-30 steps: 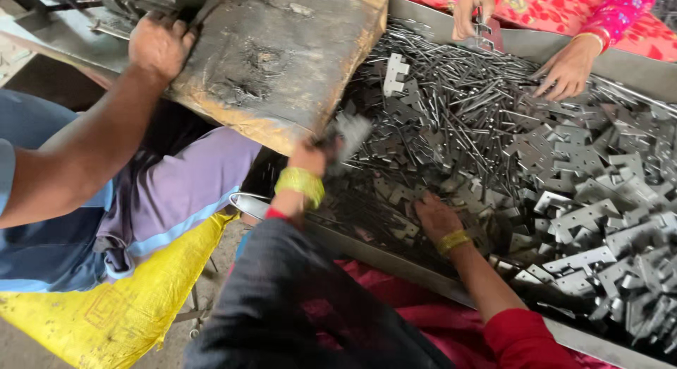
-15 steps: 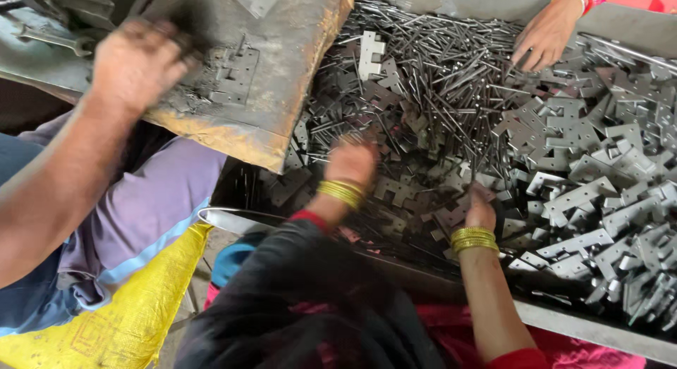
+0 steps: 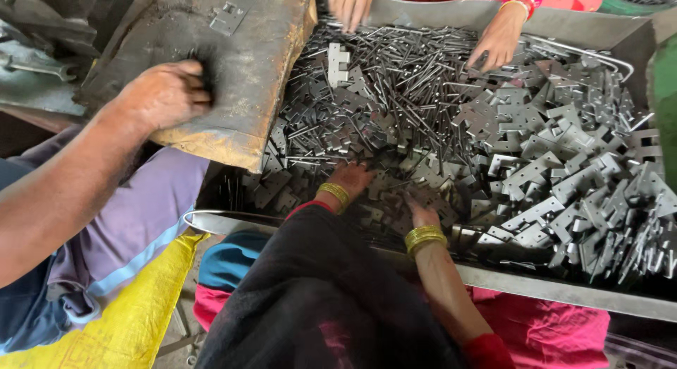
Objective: The person sorts small metal brackets from a large bin, picking them up by hand and placing them into a separate pile. Another person works nearby at a separate station.
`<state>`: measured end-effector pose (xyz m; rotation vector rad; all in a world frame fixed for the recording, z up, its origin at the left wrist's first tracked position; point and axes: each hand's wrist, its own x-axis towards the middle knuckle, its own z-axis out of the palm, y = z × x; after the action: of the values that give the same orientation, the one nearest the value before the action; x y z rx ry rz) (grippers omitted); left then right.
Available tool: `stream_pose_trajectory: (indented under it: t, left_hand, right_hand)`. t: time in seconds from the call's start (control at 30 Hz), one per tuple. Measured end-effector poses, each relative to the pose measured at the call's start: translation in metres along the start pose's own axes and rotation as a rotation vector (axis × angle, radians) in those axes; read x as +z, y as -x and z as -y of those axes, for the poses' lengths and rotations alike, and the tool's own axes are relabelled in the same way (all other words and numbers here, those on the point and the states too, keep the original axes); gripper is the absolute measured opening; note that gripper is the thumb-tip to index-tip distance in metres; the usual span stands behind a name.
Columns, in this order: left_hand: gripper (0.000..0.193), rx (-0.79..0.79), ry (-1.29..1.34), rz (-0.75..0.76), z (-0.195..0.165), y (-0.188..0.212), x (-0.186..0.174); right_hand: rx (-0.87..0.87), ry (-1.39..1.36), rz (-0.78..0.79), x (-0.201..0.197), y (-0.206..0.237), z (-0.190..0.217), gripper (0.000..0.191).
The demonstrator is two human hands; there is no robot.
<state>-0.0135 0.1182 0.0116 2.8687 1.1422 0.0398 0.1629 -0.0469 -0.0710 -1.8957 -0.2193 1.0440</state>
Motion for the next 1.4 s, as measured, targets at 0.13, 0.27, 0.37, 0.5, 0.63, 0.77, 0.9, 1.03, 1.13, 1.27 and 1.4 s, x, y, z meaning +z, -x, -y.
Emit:
stream_pose_trajectory:
  t: [0.13,0.27,0.37,0.5,0.63,0.77,0.9,1.03,1.13,1.27,1.4]
  left_hand:
    - [0.014,-0.046,0.013,-0.018,-0.013,0.000,0.003]
    - [0.015,0.014,0.045,-0.128,-0.070,0.033,0.014]
    - [0.013,0.060,0.186,-0.131,-0.091,0.060,0.024]
    - [0.025,-0.191,0.264,-0.361,-0.060,0.063,0.051]
    - [0.036,-0.129,0.096,-0.199,-0.038,0.052,0.082]
    - [0.044,-0.473,1.407,-0.074,-0.035,0.050,0.085]
    - [0.050,-0.460,1.519,-0.344,-0.035,0.046,0.067]
    - [0.048,-0.563,1.852,-0.297,-0.017,0.040,0.041]
    - [0.036,-0.562,1.529,-0.334,0.032,0.039,0.010]
    - [0.041,-0.399,1.017,-1.005,0.151,0.029,-0.056]
    - [0.055,-0.916,0.568,-0.556,0.234,0.006,-0.099]
  right_hand:
    - [-0.093,0.204,-0.021,0.011,0.005,0.013,0.074]
    - [0.069,-0.217,0.113,0.040,0.011,0.016,0.079]
    - [0.195,-0.468,0.189,0.051,0.007,0.010,0.084]
    - [-0.076,0.169,0.099,0.063,-0.001,0.002,0.098]
    - [-0.155,0.065,0.061,0.093,0.006,0.005,0.102]
    - [-0.565,0.180,0.013,0.066,0.005,0.017,0.084]
    - [-0.723,1.400,-0.335,-0.037,-0.015,0.029,0.024]
    - [-0.424,1.490,-0.196,-0.065,-0.030,0.033,0.031]
    - [-0.285,1.408,-0.120,-0.053,-0.037,0.043,0.028]
    - [-0.161,1.368,0.040,-0.052,-0.041,0.046,0.059]
    - [-0.394,1.113,0.033,-0.060,-0.030,0.030,0.055]
